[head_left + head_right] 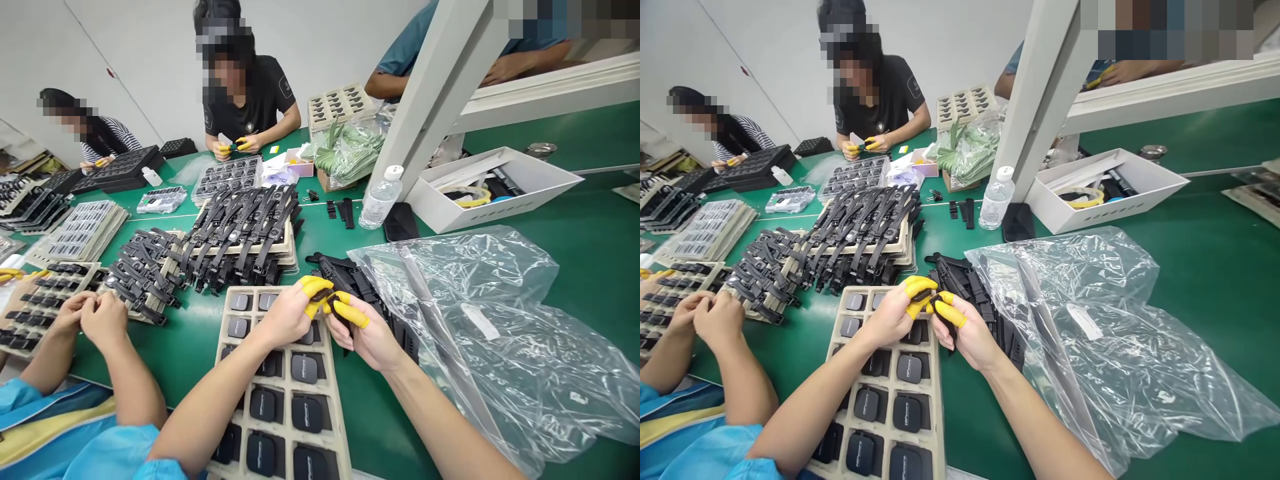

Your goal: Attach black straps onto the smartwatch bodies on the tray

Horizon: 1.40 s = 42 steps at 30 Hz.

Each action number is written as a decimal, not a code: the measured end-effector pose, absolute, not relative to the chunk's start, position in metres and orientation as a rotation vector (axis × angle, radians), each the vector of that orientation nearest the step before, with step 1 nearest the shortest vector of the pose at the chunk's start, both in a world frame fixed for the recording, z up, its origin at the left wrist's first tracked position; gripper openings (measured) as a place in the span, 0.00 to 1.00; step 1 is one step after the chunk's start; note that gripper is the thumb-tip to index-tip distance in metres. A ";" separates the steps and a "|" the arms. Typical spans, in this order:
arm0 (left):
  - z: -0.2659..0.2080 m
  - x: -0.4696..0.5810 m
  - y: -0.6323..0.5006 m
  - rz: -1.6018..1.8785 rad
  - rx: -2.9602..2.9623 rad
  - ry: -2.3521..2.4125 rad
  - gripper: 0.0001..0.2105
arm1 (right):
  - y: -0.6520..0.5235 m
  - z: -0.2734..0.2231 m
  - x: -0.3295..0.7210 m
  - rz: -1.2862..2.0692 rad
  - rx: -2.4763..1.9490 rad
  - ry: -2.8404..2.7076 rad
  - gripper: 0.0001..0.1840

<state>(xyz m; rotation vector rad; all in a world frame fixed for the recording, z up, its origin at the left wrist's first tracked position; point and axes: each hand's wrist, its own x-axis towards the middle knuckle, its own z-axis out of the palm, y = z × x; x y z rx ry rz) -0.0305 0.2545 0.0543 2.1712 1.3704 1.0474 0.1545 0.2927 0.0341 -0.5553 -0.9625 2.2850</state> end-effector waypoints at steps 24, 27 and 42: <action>0.061 -0.028 0.247 0.827 2.090 1.458 0.21 | 0.288 0.043 0.145 2.308 -0.648 -0.748 0.27; 0.067 -0.028 0.247 0.740 2.153 1.534 0.21 | 0.291 0.042 0.146 2.347 -0.707 -0.766 0.29; 0.062 -0.035 0.249 0.720 2.088 1.484 0.20 | 0.290 0.039 0.150 2.294 -0.793 -0.937 0.30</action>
